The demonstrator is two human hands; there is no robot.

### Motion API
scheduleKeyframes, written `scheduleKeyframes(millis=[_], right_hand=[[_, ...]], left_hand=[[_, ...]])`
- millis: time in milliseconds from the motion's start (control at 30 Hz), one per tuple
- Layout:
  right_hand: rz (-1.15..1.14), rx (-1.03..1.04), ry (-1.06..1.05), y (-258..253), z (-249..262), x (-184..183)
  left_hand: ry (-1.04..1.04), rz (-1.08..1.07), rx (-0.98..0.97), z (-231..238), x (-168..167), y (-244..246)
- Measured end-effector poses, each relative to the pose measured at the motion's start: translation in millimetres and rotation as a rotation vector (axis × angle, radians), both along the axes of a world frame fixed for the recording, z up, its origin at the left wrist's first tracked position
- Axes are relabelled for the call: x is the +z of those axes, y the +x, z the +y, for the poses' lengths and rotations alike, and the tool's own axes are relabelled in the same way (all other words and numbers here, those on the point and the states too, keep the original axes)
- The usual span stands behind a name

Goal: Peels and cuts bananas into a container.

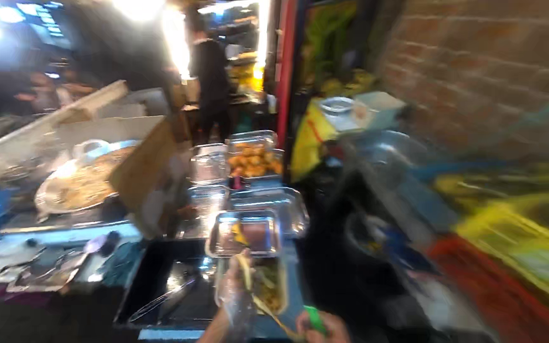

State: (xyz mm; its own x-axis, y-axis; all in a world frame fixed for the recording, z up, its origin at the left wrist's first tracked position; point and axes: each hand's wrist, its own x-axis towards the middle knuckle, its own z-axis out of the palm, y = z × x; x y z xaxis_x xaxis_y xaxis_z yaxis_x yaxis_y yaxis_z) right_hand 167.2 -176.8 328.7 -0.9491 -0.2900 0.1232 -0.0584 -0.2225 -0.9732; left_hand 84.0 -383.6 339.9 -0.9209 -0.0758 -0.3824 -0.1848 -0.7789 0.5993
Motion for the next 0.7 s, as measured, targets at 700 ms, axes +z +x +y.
scheduleKeyframes(millis=[700], right_hand=[[-0.207, -0.882, 0.175, 46, 147, -19]], left_hand=[[-0.164, 0.153, -0.804, 267, -13, 49]])
